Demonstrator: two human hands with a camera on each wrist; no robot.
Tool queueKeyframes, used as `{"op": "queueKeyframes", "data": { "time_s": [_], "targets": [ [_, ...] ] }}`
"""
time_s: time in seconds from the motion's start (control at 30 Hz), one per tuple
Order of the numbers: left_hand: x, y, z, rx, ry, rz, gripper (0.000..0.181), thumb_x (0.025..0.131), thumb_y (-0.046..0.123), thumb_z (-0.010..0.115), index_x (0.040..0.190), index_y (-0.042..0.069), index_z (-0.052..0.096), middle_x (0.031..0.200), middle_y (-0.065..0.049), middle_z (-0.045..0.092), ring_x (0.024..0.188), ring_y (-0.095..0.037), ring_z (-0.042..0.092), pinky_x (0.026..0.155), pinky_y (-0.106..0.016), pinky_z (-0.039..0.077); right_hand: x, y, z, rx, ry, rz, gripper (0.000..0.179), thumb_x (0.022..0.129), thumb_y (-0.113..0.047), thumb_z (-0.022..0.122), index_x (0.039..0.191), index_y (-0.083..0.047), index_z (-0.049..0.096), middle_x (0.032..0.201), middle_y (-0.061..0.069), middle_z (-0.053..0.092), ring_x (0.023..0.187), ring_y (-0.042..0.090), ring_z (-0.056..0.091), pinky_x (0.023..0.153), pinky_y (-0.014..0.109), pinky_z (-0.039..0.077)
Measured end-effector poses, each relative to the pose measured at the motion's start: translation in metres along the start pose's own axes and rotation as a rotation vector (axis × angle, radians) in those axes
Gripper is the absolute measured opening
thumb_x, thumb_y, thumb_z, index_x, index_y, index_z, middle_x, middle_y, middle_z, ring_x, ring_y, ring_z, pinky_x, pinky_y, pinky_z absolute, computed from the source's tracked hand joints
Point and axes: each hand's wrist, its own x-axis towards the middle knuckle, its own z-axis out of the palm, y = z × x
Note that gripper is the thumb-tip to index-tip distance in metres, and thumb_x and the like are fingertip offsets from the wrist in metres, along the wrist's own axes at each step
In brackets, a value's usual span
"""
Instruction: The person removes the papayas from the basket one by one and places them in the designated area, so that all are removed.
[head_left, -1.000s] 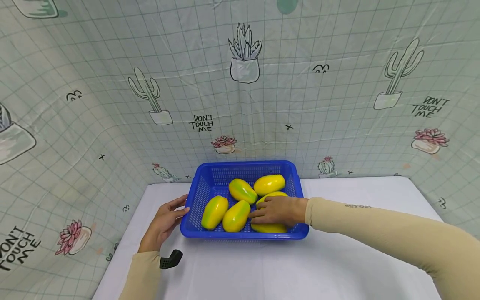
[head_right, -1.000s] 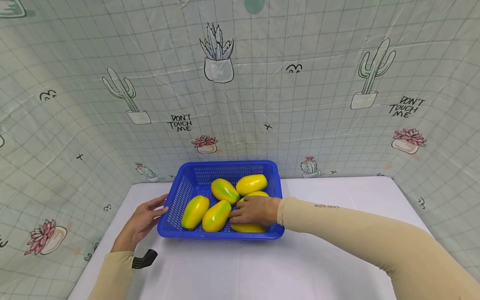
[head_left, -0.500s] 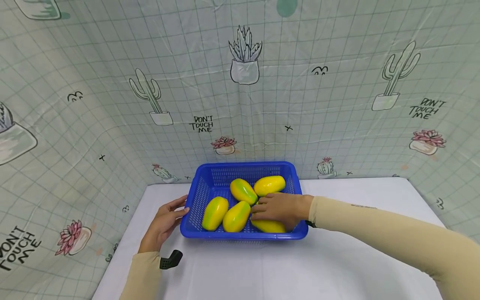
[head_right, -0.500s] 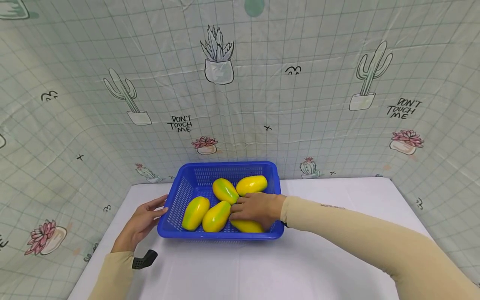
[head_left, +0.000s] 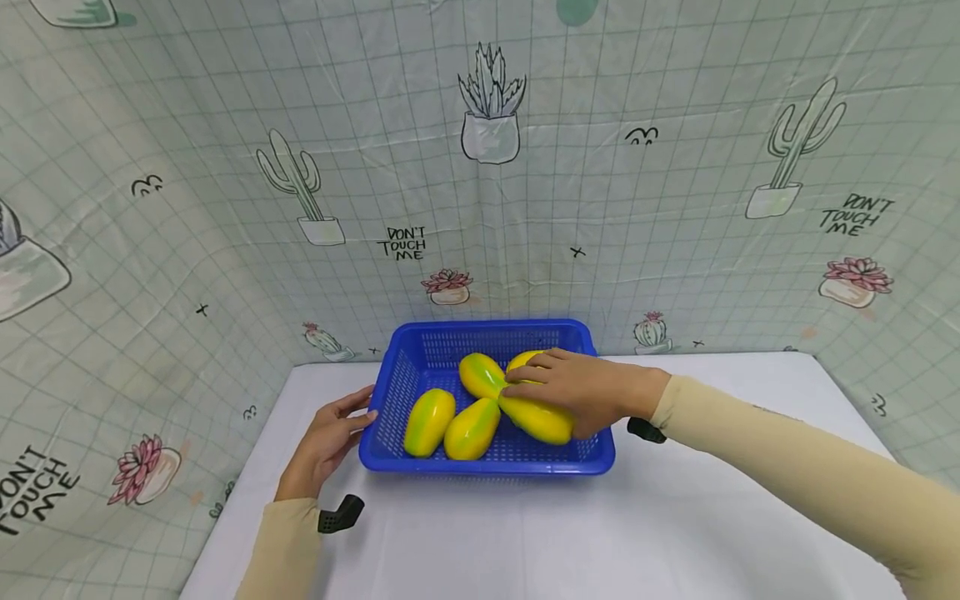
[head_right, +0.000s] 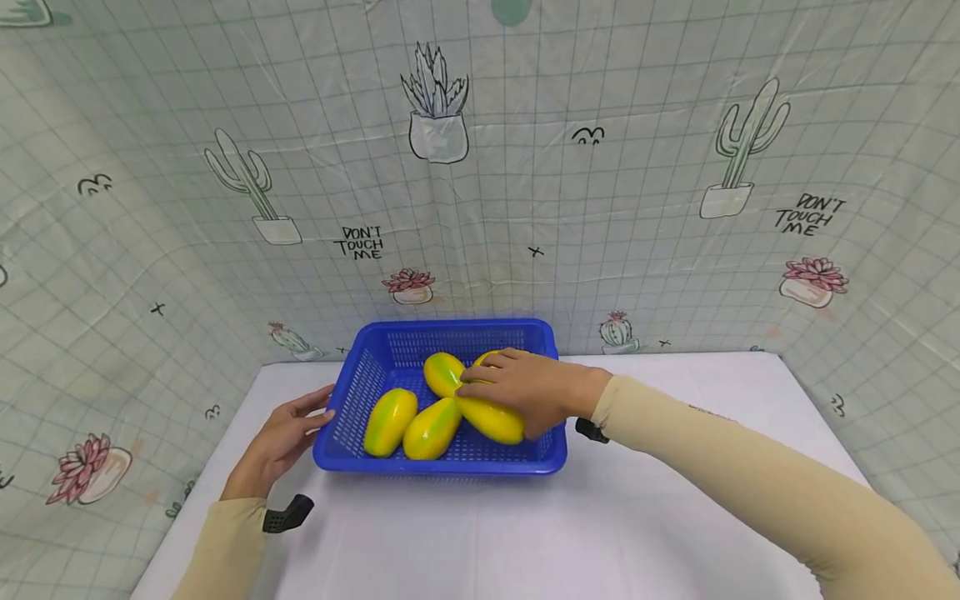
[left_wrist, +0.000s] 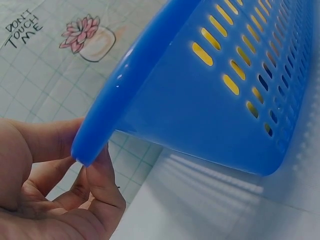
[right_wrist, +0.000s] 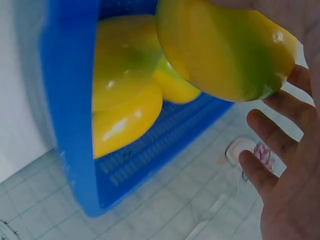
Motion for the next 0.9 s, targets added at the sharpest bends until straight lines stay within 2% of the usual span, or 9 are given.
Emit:
{"op": "queueKeyframes", "data": {
  "time_s": [0.23,0.5,0.77,0.9],
  "targets": [
    [0.002,-0.001,-0.001,-0.012,-0.002,0.012,0.060,0.105,0.002,0.062,0.161,0.002,0.042,0.160,-0.026,0.039,0.103,-0.012,0.062,0.084,-0.015,0.056,-0.025,0.012,-0.006,0.057,0.134,0.026,0.099,0.071,-0.020,0.095,0.157,-0.011,0.046,0.157,0.012,0.050,0.140,0.038,0.047,0.119,0.060,0.038],
    [0.001,-0.001,-0.001,-0.011,0.005,0.004,0.058,0.106,0.001,0.061,0.161,0.003,0.042,0.159,-0.026,0.040,0.102,-0.011,0.063,0.083,-0.015,0.056,-0.060,0.029,-0.007,0.052,0.295,0.128,0.104,0.065,-0.028,0.101,0.153,-0.009,0.049,0.153,0.015,0.052,0.136,0.041,0.049,0.113,0.064,0.041],
    [-0.001,-0.002,-0.001,-0.018,-0.007,0.007,0.058,0.106,0.001,0.060,0.161,0.002,0.041,0.159,-0.026,0.039,0.100,-0.010,0.062,0.083,-0.015,0.055,-0.097,0.042,0.006,0.086,0.358,0.284,0.109,0.061,-0.028,0.103,0.153,-0.007,0.048,0.152,0.015,0.051,0.135,0.041,0.048,0.111,0.066,0.040],
    [0.000,-0.002,-0.001,-0.022,-0.011,0.010,0.059,0.106,0.001,0.060,0.161,0.002,0.041,0.160,-0.026,0.039,0.101,-0.009,0.062,0.084,-0.015,0.056,-0.114,0.050,0.016,0.088,0.407,0.331,0.110,0.058,-0.024,0.104,0.151,-0.005,0.049,0.150,0.016,0.052,0.133,0.042,0.048,0.110,0.067,0.040]
  ]
}}
